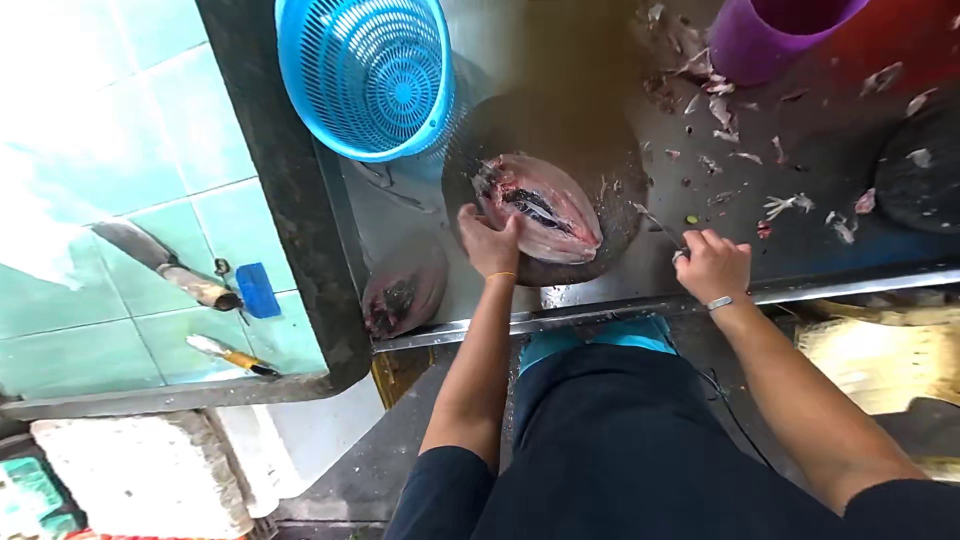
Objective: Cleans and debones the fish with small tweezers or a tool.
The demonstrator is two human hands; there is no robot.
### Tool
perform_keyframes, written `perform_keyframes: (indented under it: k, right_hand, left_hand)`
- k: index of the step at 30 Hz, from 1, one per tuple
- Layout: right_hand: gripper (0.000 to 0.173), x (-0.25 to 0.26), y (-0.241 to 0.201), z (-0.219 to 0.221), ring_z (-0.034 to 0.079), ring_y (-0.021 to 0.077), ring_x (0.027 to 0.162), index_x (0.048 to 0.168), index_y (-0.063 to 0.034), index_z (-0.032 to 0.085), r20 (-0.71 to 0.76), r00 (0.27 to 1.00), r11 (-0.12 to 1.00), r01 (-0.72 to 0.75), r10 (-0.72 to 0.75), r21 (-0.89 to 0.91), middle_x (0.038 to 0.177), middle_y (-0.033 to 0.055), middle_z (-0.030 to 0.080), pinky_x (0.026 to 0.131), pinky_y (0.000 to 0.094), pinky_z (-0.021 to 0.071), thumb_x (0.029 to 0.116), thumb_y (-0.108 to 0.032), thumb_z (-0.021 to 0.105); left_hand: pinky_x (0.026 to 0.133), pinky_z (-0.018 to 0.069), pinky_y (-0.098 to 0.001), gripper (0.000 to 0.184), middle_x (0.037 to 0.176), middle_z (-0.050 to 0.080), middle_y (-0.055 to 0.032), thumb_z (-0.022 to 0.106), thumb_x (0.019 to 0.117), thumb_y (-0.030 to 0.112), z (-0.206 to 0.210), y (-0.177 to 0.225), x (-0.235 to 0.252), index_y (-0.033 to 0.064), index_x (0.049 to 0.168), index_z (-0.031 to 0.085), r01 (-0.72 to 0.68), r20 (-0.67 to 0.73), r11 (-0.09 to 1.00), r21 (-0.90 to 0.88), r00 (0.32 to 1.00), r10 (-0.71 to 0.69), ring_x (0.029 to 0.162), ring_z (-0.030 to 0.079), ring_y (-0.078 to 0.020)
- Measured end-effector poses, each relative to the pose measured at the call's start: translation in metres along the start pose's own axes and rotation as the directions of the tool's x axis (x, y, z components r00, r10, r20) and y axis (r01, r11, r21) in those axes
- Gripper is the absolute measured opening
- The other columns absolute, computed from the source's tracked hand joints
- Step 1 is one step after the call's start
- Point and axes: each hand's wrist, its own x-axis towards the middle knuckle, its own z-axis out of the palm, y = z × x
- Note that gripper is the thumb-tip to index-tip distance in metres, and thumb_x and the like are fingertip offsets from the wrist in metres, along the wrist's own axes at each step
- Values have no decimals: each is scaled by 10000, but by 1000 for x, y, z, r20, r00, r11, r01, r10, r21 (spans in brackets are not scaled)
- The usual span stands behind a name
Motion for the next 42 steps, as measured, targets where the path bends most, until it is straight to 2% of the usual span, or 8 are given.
perform_keyframes:
  k: [7,10,13,19,25,31,36,42]
  right_hand:
    - [453,-27,-15,-27,630,375,856,1319,-32,631,-401,913,970,32,70,243,1087,219,642,727,564,502,979,-331,613]
    - [536,-16,-8,-8,632,441,1022,1441,-65,549,-379,924,992,2,46,126,1237,265,604,811,619,505,985,-345,576]
    - [609,-10,-5,5,590,517,1150,1530,-122,481,-122,981,988,-148,153,49,1368,288,546,853,725,470,974,-327,623]
    - [365,-16,-46,1,636,237,694,1182,-91,638,211,960,676,-281,185,682,898,114,666,611,444,557,1014,-415,647]
    - [644,-6,-89,-7,646,127,579,957,-119,660,699,714,34,-698,-52,715,700,11,662,569,309,579,1055,-654,315]
    - [717,4,-128,23,617,108,522,908,-143,648,778,581,-15,-803,-238,595,629,-6,619,521,287,559,962,-796,358]
    - [509,5,-128,10,522,49,442,864,-148,644,641,768,66,-639,-6,766,556,-51,550,449,221,463,1008,-619,519]
    - [591,5,-131,8,498,56,448,864,-148,647,713,701,12,-713,-18,701,581,-40,551,438,232,441,973,-710,498]
  left_hand:
    - [1238,125,-680,765,1704,254,-147,419,1051,560,41,-24,-92,51,1614,327,-642,308,678,359,767,564,1592,161,-345]
    - [1242,123,-652,723,1688,326,-55,360,1057,601,55,-38,-112,128,1603,392,-760,379,577,299,649,660,1584,217,-288]
    - [1184,252,-647,583,1595,481,-12,410,1050,578,35,-45,-78,281,1544,498,-716,277,606,347,695,664,1508,368,-318]
    - [1120,330,-611,370,1309,637,-87,454,1052,456,42,8,-61,331,1311,687,-881,593,440,172,450,668,1274,538,-336]
    - [1011,388,-617,324,1190,657,-91,482,1002,281,3,-13,-21,296,1221,720,-853,583,433,293,518,626,1197,560,-352]
    - [1038,373,-607,388,1155,682,-79,557,960,281,-12,-39,-13,325,1324,686,-867,520,406,290,499,693,1191,583,-334]
    - [997,394,-605,411,1076,711,-63,625,897,329,-10,-37,-19,333,1302,696,-851,486,416,321,525,698,1105,630,-315]
    - [1035,376,-603,452,1082,714,-41,657,878,392,0,-38,-25,351,1327,682,-853,514,425,304,522,680,1094,632,-293]
